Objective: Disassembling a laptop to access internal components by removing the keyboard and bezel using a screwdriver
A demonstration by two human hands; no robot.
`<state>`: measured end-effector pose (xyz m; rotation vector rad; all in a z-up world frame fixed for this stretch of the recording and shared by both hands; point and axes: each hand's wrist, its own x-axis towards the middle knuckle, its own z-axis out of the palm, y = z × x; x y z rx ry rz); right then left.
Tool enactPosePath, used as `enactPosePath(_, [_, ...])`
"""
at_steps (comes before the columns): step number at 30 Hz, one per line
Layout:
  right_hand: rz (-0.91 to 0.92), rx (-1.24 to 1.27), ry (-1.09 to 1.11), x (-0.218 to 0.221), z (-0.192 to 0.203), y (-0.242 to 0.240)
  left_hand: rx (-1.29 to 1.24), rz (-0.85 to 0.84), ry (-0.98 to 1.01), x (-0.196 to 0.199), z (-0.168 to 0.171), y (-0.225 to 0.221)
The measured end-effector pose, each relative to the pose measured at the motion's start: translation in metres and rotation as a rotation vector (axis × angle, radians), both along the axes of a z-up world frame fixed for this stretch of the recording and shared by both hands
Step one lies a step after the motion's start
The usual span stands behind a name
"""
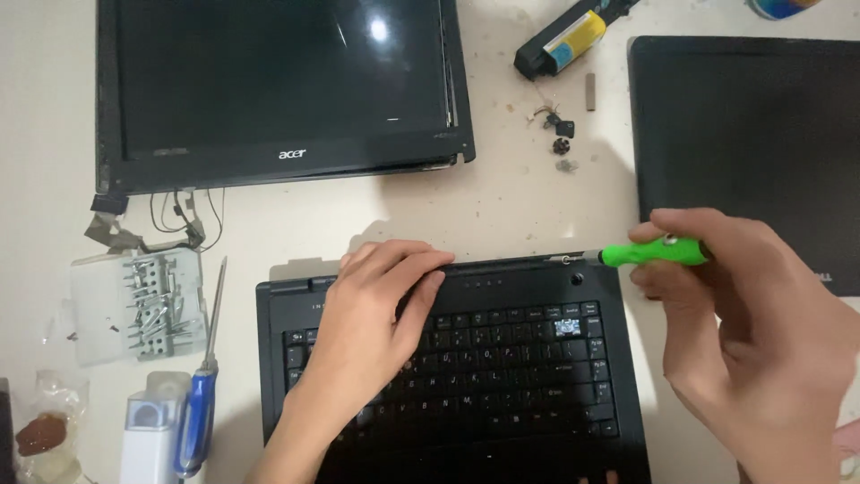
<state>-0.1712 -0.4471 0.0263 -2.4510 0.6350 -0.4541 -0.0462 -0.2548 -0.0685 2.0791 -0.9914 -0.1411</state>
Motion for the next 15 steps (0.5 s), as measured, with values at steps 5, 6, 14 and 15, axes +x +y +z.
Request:
enactPosePath(5, [0.100, -0.023, -0.148, 0.000, -0.012, -0.002, -0.057, -0.008, -0.002, -0.001, 0.004, 0.001])
enactPosePath(6, [0.091, -0.035, -0.179, 0.002, -0.012, 0.000, -0.081, -0.011, -0.011, 0.000, 0.005, 0.001])
enactPosePath(14, [0.131, -0.125, -0.254, 0.006, -0.024, -0.005, -0.131, 0.000, -0.041, -0.006, 0.004, 0.005])
enactPosePath(15, [0.209, -0.173, -0.264, 0.006, -0.025, -0.008, -0.145, -0.019, -0.041, -0.005, 0.006, 0.005])
